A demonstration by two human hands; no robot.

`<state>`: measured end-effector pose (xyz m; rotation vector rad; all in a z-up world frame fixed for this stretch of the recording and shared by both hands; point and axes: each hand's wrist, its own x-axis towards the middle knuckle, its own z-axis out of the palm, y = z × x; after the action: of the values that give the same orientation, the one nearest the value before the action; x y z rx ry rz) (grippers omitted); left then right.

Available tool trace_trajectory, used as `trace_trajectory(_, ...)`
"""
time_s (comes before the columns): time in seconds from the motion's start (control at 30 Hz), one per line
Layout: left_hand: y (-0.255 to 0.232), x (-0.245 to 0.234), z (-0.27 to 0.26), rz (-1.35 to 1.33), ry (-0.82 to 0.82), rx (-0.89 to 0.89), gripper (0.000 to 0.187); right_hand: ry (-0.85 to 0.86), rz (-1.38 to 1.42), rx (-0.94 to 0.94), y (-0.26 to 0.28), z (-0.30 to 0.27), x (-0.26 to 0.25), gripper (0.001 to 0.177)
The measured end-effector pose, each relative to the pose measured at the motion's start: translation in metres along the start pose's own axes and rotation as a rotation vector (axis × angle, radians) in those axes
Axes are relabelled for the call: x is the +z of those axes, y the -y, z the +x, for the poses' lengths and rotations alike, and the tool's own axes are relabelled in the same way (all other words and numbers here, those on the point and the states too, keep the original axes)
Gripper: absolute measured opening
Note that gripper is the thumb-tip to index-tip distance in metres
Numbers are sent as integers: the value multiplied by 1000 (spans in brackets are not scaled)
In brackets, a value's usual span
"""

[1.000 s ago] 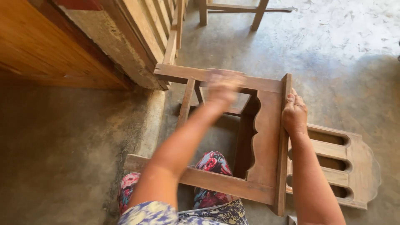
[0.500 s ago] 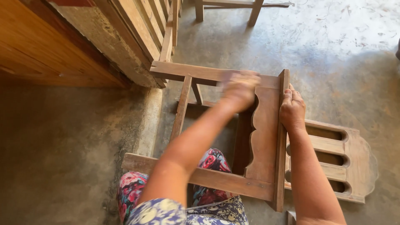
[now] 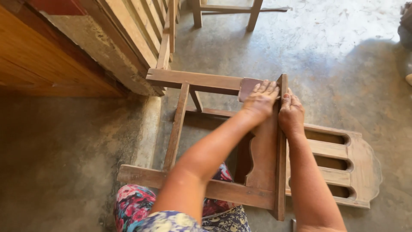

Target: The person sands a wooden chair frame with sandpaper.

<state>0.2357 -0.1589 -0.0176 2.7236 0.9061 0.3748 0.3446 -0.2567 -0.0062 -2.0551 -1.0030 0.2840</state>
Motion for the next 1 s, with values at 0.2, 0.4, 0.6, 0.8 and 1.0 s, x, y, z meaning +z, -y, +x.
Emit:
trace_trajectory(0.2, 24, -6, -2, 22, -3, 115, 43, 40, -47, 74, 2, -2, 0, 48)
trace_trajectory(0.4, 7, 33, 18, 6, -101, 14, 49, 53, -64, 79, 4, -5, -2, 47)
trace_trajectory(0.6, 7, 43, 19, 83, -302, 88, 45, 50, -98, 116, 10, -4, -1, 48)
trace_trajectory(0.8, 82, 12, -2, 117, -49, -48, 50, 139, -143, 225, 24, -6, -12, 57)
trace_trajectory(1.0, 336, -13, -75, 468, -320, -314, 62, 157, -137, 326, 46, -5, -15, 57)
